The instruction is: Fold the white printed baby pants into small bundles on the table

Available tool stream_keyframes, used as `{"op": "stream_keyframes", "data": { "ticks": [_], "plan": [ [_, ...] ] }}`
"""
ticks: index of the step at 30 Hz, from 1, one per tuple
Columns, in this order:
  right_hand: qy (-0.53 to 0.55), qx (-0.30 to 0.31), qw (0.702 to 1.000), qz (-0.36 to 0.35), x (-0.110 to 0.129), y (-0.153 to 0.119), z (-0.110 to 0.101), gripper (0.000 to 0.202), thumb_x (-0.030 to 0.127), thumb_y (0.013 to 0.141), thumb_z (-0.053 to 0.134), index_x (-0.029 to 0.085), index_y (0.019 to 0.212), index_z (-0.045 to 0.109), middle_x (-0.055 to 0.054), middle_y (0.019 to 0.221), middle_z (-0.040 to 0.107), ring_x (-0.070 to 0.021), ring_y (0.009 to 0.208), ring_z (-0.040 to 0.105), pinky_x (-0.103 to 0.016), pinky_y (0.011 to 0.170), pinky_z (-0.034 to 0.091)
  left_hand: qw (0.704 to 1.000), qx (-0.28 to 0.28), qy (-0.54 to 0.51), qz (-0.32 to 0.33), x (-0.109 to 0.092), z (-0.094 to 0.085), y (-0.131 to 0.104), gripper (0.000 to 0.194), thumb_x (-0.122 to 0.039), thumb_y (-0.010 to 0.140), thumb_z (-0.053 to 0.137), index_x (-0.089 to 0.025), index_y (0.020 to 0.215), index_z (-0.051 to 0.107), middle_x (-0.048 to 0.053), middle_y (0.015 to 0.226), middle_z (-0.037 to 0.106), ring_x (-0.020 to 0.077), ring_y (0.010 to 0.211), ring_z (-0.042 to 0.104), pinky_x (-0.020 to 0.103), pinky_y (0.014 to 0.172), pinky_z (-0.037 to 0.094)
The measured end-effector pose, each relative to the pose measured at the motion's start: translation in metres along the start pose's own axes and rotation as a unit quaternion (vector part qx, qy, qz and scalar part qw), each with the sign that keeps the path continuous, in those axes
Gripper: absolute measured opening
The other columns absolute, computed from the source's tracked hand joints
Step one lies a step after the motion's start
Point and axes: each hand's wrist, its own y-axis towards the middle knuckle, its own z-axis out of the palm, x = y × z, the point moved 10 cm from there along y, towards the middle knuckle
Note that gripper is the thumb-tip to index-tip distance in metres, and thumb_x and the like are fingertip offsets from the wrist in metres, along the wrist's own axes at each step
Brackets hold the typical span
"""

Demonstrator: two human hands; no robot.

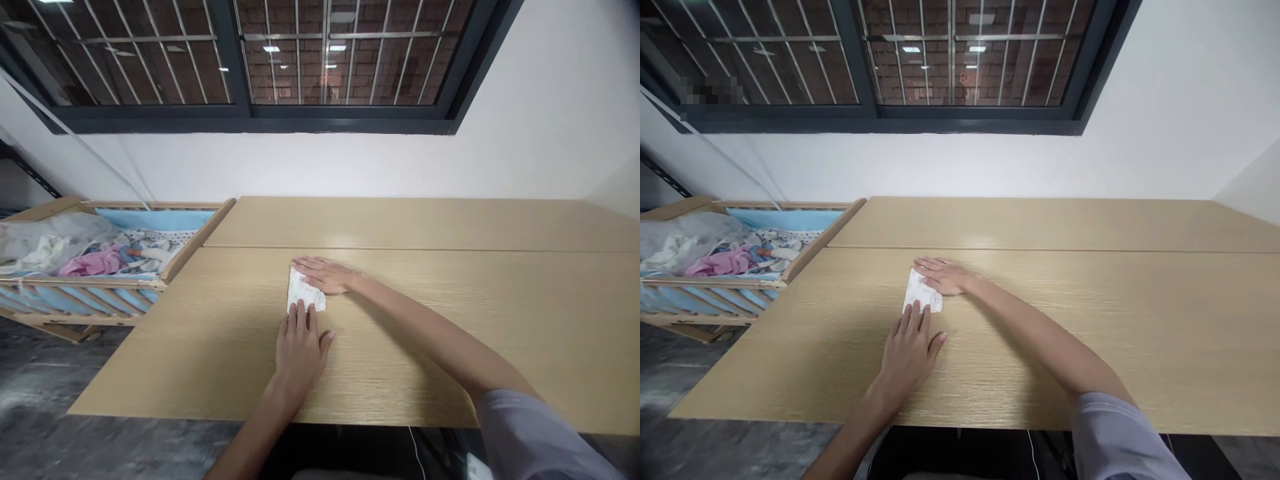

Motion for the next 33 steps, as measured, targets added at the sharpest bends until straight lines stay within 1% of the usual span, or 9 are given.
{"op": "stream_keyframes", "data": {
  "ticks": [5, 8, 11, 15, 19, 24, 27, 30, 33],
  "plan": [
    [0.000, -0.009, 0.999, 0.035, -0.016, 0.003, -0.003, 0.058, 0.054, 0.101, 0.048, 0.031, 0.154, 0.042, -0.001, 0.164, 0.030, -0.0233, 0.154, 0.022, -0.044, 0.127, 0.009, 0.999, 0.020, 0.025, -0.012, -0.003, 0.001, 0.001, 0.062, -0.045, 0.100, 0.045, -0.004, 0.146, 0.046, 0.028, 0.154, 0.043, 0.0404, 0.142, 0.043, 0.052, 0.109, 0.044],
    [0.001, -0.009, 0.998, 0.060, -0.015, 0.000, -0.007, 0.065, 0.060, 0.102, 0.037, 0.028, 0.158, 0.034, -0.003, 0.167, 0.022, -0.0236, 0.156, 0.016, -0.045, 0.127, 0.006, 0.999, 0.032, 0.030, -0.011, -0.002, -0.002, 0.004, 0.060, -0.042, 0.100, 0.045, -0.003, 0.145, 0.046, 0.028, 0.153, 0.044, 0.0410, 0.141, 0.043, 0.052, 0.110, 0.042],
    [0.027, -0.083, 0.991, 0.105, -0.018, -0.014, -0.032, 0.071, 0.062, 0.103, 0.026, 0.022, 0.162, 0.024, -0.007, 0.169, 0.017, -0.0237, 0.156, 0.013, -0.045, 0.127, 0.008, 0.999, 0.034, -0.005, 0.013, 0.006, -0.016, 0.012, 0.055, -0.042, 0.102, 0.040, -0.005, 0.140, 0.051, 0.025, 0.144, 0.055, 0.0367, 0.134, 0.052, 0.049, 0.108, 0.043],
    [0.082, -0.200, 0.963, 0.163, -0.031, -0.038, -0.059, 0.067, 0.056, 0.103, 0.039, 0.018, 0.158, 0.033, -0.016, 0.163, 0.032, -0.0280, 0.146, 0.039, -0.048, 0.120, 0.029, 0.998, 0.021, 0.007, -0.064, 0.049, -0.039, 0.033, 0.054, -0.049, 0.102, 0.031, -0.008, 0.119, 0.062, 0.023, 0.121, 0.066, 0.0360, 0.116, 0.060, 0.047, 0.096, 0.047],
    [0.094, -0.224, 0.951, 0.192, -0.036, -0.043, -0.049, 0.053, 0.043, 0.096, 0.058, 0.012, 0.140, 0.056, -0.021, 0.140, 0.056, -0.0261, 0.116, 0.062, -0.042, 0.103, 0.047, 0.986, 0.079, 0.021, -0.146, 0.085, -0.032, 0.063, 0.059, -0.051, 0.099, 0.031, -0.004, 0.115, 0.063, 0.028, 0.117, 0.066, 0.0423, 0.115, 0.061, 0.053, 0.095, 0.045],
    [0.032, -0.214, 0.957, 0.195, -0.018, -0.035, -0.029, 0.037, 0.031, 0.085, 0.069, 0.014, 0.118, 0.066, -0.013, 0.118, 0.060, -0.0202, 0.098, 0.062, -0.035, 0.095, 0.048, 0.975, 0.153, -0.021, -0.157, 0.095, -0.003, 0.095, 0.057, -0.056, 0.095, 0.037, -0.010, 0.109, 0.068, 0.025, 0.112, 0.073, 0.0383, 0.105, 0.069, 0.044, 0.085, 0.050],
    [0.020, -0.228, 0.946, 0.228, -0.008, -0.035, -0.027, 0.030, 0.025, 0.079, 0.070, 0.015, 0.107, 0.064, -0.010, 0.111, 0.058, -0.0205, 0.097, 0.058, -0.034, 0.090, 0.047, 0.974, 0.166, -0.048, -0.144, 0.089, -0.001, 0.099, 0.047, -0.053, 0.093, 0.042, -0.016, 0.102, 0.070, 0.022, 0.108, 0.075, 0.0343, 0.101, 0.070, 0.037, 0.078, 0.049],
    [0.018, -0.234, 0.940, 0.246, 0.016, -0.039, -0.028, 0.021, 0.019, 0.072, 0.070, 0.017, 0.090, 0.060, -0.007, 0.096, 0.059, -0.0207, 0.091, 0.056, -0.031, 0.079, 0.046, 0.979, 0.153, -0.077, -0.114, 0.079, -0.023, 0.086, 0.036, -0.047, 0.091, 0.046, -0.018, 0.091, 0.068, 0.015, 0.094, 0.076, 0.0285, 0.089, 0.071, 0.033, 0.069, 0.045],
    [0.093, -0.207, 0.947, 0.226, 0.064, -0.046, -0.017, 0.021, 0.019, 0.069, 0.069, 0.021, 0.083, 0.054, -0.001, 0.082, 0.058, -0.0167, 0.075, 0.053, -0.027, 0.065, 0.040, 0.984, 0.121, -0.106, -0.080, 0.077, -0.067, 0.050, 0.031, -0.047, 0.089, 0.047, -0.021, 0.079, 0.060, 0.006, 0.079, 0.070, 0.0217, 0.075, 0.065, 0.029, 0.063, 0.040]
  ]
}}
